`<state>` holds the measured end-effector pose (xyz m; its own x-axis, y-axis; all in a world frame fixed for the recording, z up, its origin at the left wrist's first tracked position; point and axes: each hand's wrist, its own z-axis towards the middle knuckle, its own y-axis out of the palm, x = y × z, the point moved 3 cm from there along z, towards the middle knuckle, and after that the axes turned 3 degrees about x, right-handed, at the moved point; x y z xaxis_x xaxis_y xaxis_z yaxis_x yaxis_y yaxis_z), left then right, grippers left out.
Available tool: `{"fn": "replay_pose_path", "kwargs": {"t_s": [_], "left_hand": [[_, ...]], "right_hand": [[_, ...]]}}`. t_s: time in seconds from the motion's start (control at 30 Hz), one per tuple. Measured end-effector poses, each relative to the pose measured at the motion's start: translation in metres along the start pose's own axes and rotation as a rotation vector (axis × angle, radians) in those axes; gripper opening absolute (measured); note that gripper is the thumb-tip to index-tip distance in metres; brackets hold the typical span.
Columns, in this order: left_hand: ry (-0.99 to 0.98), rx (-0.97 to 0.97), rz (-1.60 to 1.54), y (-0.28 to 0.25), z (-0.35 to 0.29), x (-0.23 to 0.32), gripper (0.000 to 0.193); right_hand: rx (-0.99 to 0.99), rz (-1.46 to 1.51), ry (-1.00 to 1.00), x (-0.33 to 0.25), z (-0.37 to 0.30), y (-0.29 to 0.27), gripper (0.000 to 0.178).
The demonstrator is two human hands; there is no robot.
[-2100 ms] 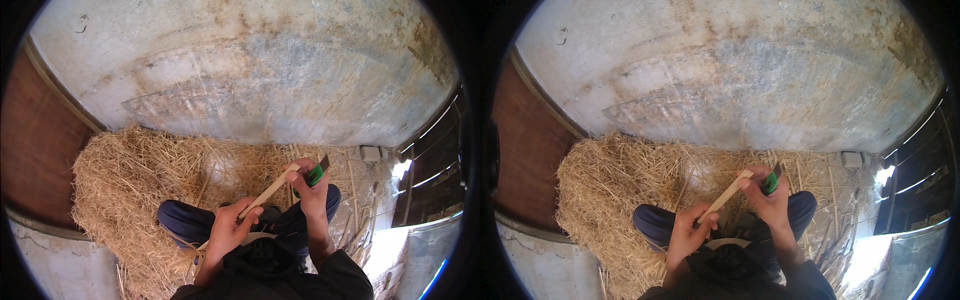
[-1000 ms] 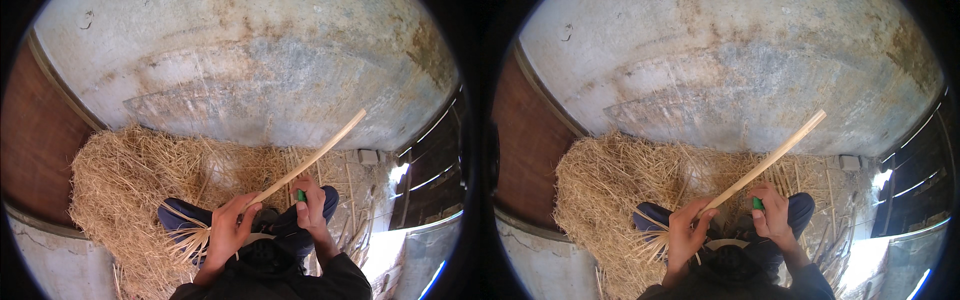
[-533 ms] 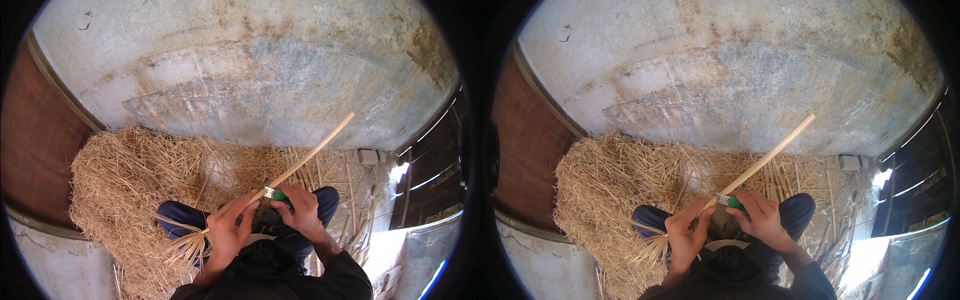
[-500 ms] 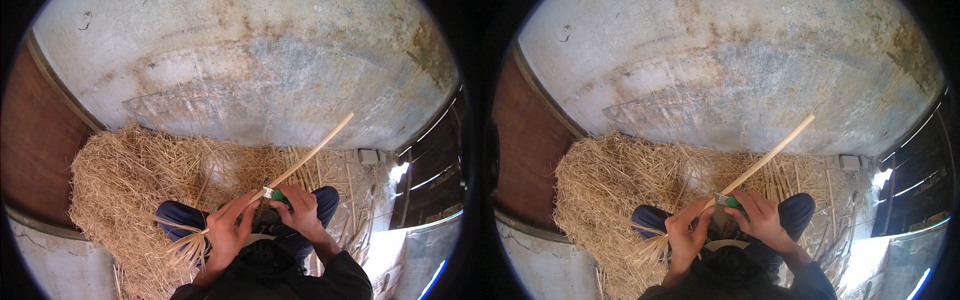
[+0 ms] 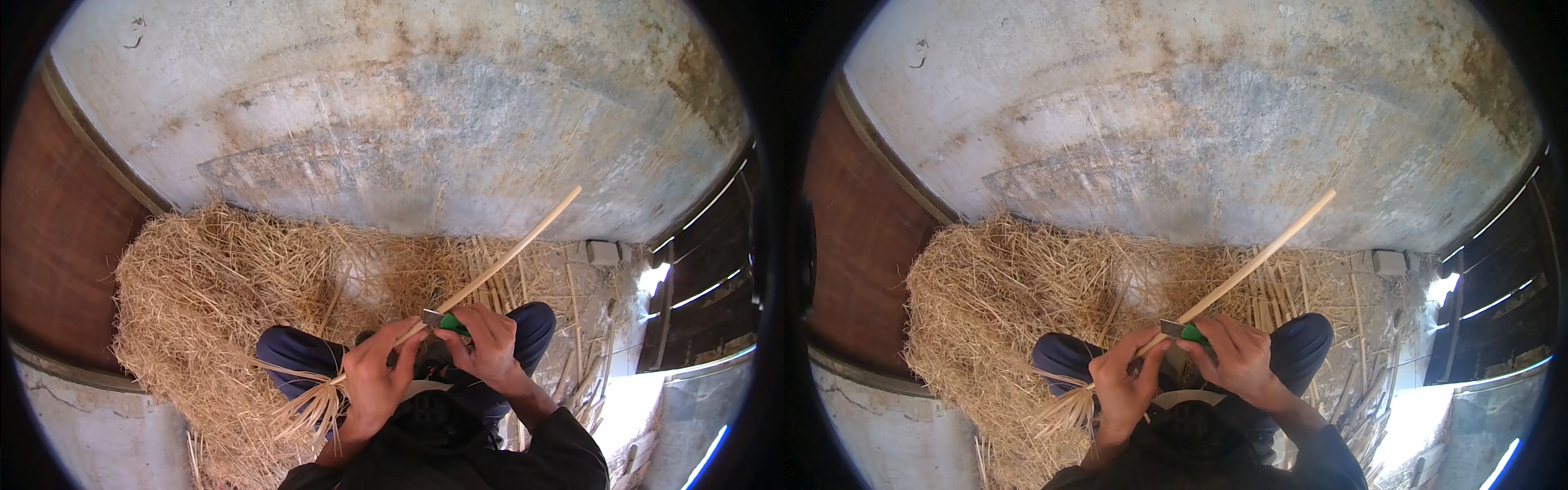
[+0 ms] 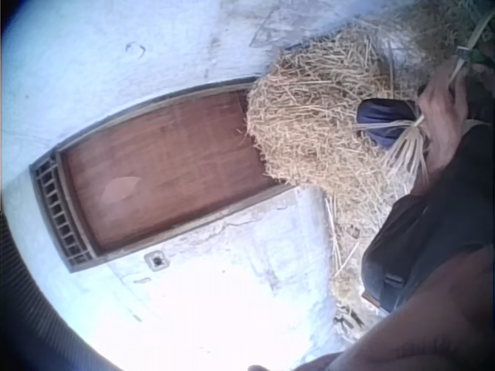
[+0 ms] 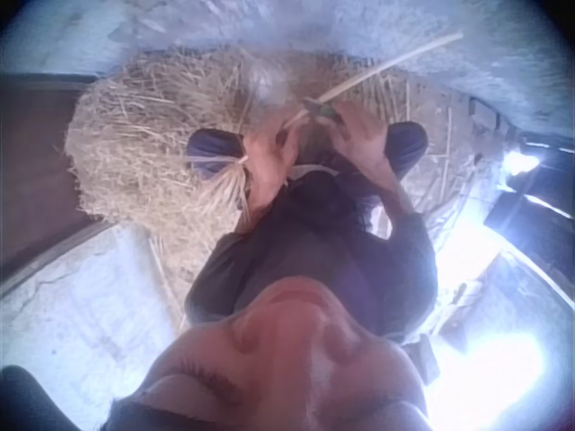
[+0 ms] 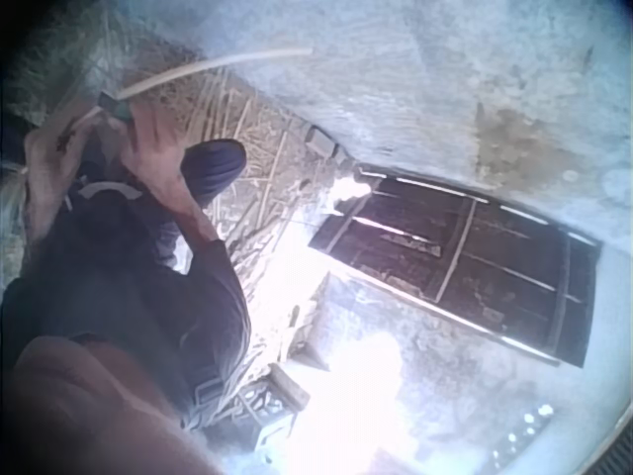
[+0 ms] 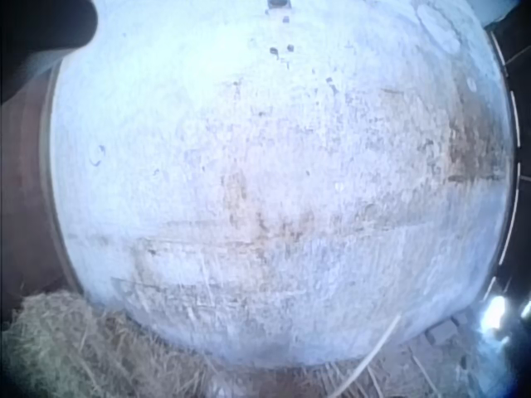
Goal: The person uses a utility knife to shave thin strips from a bamboo stick, gradually splitting the end into multiple fibers.
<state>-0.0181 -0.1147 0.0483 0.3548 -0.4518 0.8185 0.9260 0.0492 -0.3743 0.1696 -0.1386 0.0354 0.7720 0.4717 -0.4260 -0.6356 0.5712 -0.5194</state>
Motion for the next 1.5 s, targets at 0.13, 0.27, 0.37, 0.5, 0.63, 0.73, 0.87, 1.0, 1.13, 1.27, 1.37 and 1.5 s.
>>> {"fn": "replay_pose_path", "kwargs": {"t_s": [0.13,0.27,0.37,0.5,0.63,0.73,0.87,1.0,1.13,1.27,1.37,1.5], "left_hand": [[-0.015,-0.004,0.000,0.000,0.001,0.002,0.020],[-0.033,-0.004,-0.018,0.000,0.002,0.004,0.020],[-0.062,-0.018,-0.026,0.000,0.001,0.004,0.019],[-0.062,-0.009,-0.063,0.001,0.002,0.003,0.019],[-0.052,-0.017,-0.058,0.002,0.003,0.007,0.018],[-0.069,-0.026,-0.045,-0.002,0.003,0.011,0.018],[-0.088,-0.014,-0.076,-0.001,0.000,0.011,0.017],[-0.054,0.009,-0.032,-0.006,0.000,0.012,0.015],[-0.022,0.041,0.031,-0.016,-0.006,0.004,0.013],[-0.105,0.096,0.047,-0.042,-0.019,-0.018,0.008],[-0.239,0.107,0.091,-0.058,-0.024,-0.033,0.014],[-0.158,0.096,0.100,-0.049,-0.010,-0.033,0.021]], "right_hand": [[0.012,0.000,0.002,0.001,0.000,0.001,0.033],[0.005,-0.024,-0.011,0.002,0.002,-0.004,0.034],[0.006,-0.041,-0.019,0.003,0.003,-0.005,0.035],[0.012,-0.057,-0.037,0.003,0.007,-0.007,0.034],[0.001,-0.082,-0.052,0.005,0.008,-0.014,0.034],[0.053,-0.082,-0.043,0.008,0.010,-0.016,0.033],[0.063,-0.092,-0.043,0.009,0.010,-0.020,0.033],[0.078,-0.141,-0.047,0.015,0.009,-0.023,0.032],[0.160,-0.124,0.032,0.030,0.014,-0.032,0.029],[0.396,-0.277,0.474,0.106,0.028,-0.088,0.029],[0.475,-0.262,0.546,0.127,0.032,-0.114,0.030],[0.385,-0.167,0.354,0.098,0.019,-0.083,0.025]]}}
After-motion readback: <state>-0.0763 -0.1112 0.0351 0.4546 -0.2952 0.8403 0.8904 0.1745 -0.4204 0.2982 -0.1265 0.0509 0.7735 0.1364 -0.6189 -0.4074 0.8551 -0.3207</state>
